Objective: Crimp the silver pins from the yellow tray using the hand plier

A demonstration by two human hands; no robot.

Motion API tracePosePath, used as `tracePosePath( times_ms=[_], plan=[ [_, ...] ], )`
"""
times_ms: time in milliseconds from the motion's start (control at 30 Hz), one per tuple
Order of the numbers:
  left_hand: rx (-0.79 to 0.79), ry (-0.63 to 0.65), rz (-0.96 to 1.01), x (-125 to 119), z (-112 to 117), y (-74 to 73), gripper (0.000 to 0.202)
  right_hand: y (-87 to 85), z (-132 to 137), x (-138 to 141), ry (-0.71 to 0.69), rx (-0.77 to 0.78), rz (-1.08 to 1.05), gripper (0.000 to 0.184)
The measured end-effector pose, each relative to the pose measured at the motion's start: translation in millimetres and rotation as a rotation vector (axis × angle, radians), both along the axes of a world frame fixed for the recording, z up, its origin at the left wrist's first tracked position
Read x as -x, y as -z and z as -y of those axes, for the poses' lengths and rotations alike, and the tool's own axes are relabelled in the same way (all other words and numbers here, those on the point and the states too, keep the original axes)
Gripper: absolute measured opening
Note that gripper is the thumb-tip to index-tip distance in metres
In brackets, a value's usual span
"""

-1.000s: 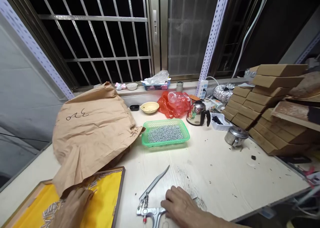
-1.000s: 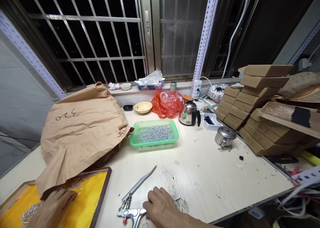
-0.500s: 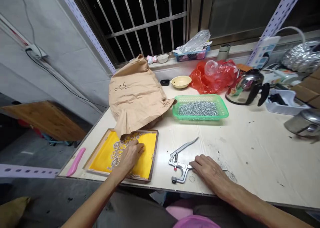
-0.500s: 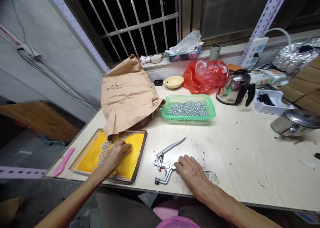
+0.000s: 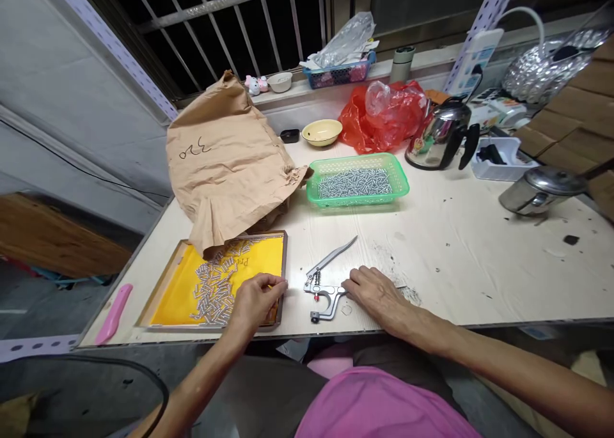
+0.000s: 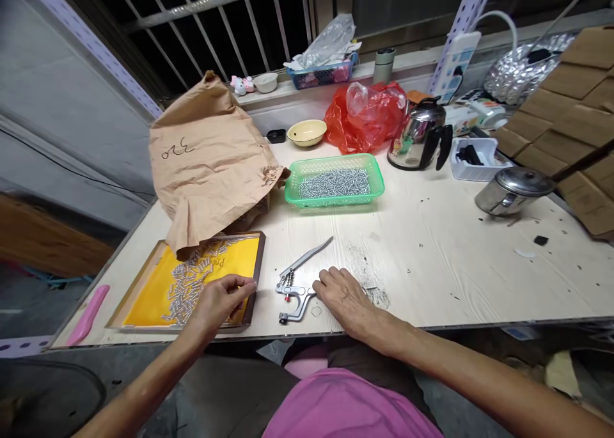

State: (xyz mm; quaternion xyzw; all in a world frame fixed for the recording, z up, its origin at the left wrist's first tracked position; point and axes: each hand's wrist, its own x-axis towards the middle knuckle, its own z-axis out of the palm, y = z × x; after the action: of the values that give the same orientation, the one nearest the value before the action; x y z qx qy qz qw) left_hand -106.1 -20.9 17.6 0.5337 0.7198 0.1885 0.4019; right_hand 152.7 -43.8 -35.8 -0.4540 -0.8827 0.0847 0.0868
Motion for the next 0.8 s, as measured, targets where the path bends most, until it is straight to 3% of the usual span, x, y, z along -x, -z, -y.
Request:
tracePosePath(
  times_ms=[133, 333, 567, 800],
  plan=[
    [0.058, -0.001, 0.061, -22, 13, 0.1, 0.028, 1.0, 0, -1, -0.021, 0.002, 0.001, 0.011],
    [0.252, 0.051, 0.186, -44, 15, 13.2, 0.026, -1.7, 1, -1, -0.006, -0.005, 0.0, 0.013],
    [0.414, 0.04, 0.301, -48, 15, 15.5, 0.035, 1.5, 2, 0, 0.014, -0.015, -0.013, 0.012],
    [0.411, 0.029, 0.246, -51, 19, 17.9, 0.031, -2.7, 2, 0, 0.023, 0.006, -0.011, 0.012]
  ],
)
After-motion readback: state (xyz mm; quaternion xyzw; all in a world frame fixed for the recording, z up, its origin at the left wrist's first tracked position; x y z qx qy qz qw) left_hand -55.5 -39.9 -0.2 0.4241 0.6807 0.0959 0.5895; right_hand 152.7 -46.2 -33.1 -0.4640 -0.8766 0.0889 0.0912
